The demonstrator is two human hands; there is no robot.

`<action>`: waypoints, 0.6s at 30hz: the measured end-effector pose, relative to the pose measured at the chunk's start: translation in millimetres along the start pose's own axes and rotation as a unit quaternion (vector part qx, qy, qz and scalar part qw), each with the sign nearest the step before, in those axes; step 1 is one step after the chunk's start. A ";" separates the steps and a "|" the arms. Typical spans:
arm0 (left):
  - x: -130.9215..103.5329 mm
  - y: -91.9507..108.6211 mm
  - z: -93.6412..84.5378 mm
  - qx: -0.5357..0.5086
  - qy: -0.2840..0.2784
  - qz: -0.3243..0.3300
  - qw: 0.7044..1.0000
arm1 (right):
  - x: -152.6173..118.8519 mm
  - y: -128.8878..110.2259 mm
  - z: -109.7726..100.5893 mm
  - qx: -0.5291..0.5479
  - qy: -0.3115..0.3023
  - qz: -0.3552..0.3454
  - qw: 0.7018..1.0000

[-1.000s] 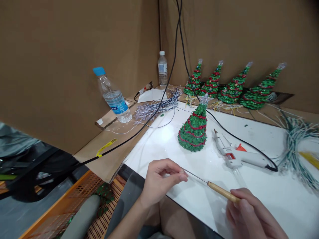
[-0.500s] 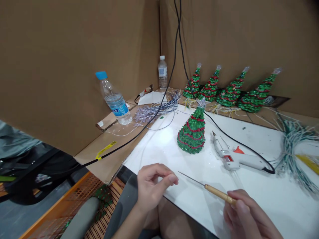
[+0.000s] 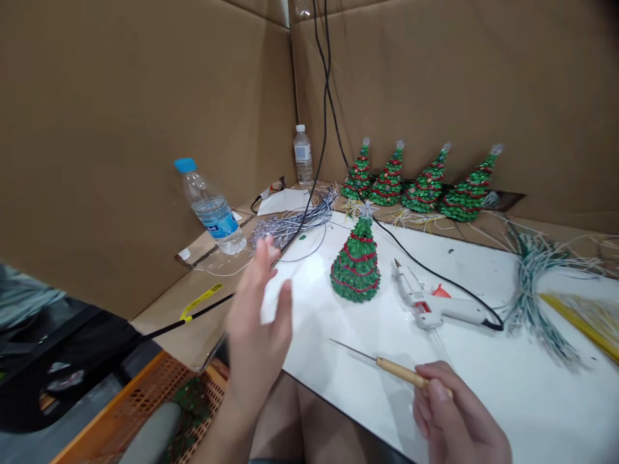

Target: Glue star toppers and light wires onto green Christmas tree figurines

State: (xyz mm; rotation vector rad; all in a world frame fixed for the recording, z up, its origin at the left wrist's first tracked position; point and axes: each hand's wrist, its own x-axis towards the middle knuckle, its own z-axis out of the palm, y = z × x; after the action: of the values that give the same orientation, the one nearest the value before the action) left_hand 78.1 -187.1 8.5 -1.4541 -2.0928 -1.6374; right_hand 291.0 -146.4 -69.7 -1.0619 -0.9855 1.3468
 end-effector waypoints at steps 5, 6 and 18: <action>13.7 -5.5 14.4 0.119 -0.211 0.061 0.968 | 7.6 9.7 -10.3 0.019 -0.050 -0.001 0.999; 11.3 -6.6 13.9 0.114 -0.220 0.059 0.967 | 7.2 9.9 -10.2 0.021 -0.052 0.000 0.998; -17.3 -47.6 26.0 0.072 -0.269 0.057 0.959 | 0.3 4.5 -4.9 -0.016 -0.040 -0.038 0.998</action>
State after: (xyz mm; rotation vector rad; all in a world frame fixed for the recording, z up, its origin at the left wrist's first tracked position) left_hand 64.4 -174.7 -45.4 -2.0999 -2.2588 -1.1006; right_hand 294.6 -146.5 -75.3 -0.9907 -1.0981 1.3233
